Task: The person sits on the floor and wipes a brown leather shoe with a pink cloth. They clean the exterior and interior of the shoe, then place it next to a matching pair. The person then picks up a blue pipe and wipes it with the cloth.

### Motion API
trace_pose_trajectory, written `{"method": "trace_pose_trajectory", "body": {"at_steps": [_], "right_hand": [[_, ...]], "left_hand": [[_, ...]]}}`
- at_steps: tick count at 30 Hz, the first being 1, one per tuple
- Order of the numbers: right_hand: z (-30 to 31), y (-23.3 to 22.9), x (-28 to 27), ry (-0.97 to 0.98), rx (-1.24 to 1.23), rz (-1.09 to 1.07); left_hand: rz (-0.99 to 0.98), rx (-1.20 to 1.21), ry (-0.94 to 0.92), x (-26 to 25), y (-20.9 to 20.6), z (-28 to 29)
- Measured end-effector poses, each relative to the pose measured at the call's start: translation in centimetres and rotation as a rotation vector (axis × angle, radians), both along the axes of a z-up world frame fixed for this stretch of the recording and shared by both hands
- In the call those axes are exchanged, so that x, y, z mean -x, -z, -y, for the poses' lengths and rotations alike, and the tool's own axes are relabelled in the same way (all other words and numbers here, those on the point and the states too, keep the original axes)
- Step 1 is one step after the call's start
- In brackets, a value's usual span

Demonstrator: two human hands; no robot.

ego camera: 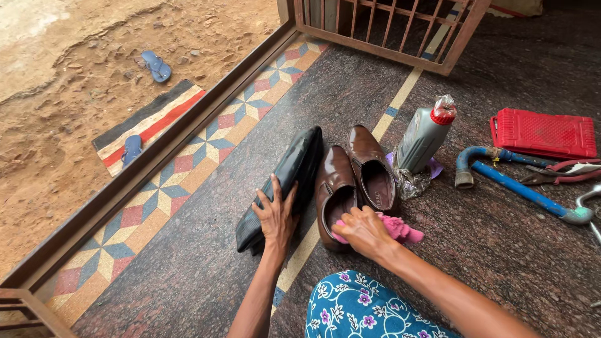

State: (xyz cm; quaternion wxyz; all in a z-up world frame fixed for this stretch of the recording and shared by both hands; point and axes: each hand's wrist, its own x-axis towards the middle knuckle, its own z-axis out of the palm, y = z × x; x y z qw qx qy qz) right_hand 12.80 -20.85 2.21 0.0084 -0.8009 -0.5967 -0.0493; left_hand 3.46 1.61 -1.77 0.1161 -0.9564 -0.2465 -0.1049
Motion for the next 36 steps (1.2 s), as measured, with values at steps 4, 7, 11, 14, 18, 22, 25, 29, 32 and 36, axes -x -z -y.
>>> {"method": "trace_pose_trajectory", "body": {"at_steps": [4, 7, 11, 14, 18, 22, 25, 29, 32, 36], "right_hand": [[-2.9, 1.9, -1.2, 0.117, -0.041, 0.000], [-4.4, 2.8, -3.0, 0.163, -0.095, 0.065], [-3.7, 1.4, -4.4, 0.234, -0.151, 0.084], [1.2, -1.9, -4.1, 0.547, -0.047, -0.245], [8.1, -2.0, -5.6, 0.781, 0.096, -0.467], [9.6, 2.7, -7.5, 0.502, -0.284, -0.705], [8.2, 4.4, -6.7, 0.645, -0.128, -0.751], [5.7, 3.5, -3.3, 0.421, -0.198, -0.671], [4.5, 2.2, -1.8, 0.476, -0.119, -0.649], [4.1, 1.7, -1.1, 0.395, -0.129, -0.570]], "left_hand": [[0.050, -0.029, -0.057, -3.1, 1.0, -1.3], [0.097, -0.182, -0.083, -5.3, 0.7, -2.1], [0.166, 0.110, 0.033, -5.0, -1.7, -1.5], [0.380, 0.186, 0.311, -2.8, -2.6, 0.7], [0.386, 0.340, 0.591, 0.1, -1.5, 4.5], [0.302, 0.194, 0.554, -0.6, -0.3, 6.2], [0.304, 0.244, 0.491, -1.0, -0.3, 6.4], [0.220, 0.248, 0.334, -0.6, -0.2, 6.5], [0.216, 0.191, 0.258, -0.5, -0.7, 6.3], [0.313, 0.254, 0.444, -0.8, -3.1, 7.8]]}}
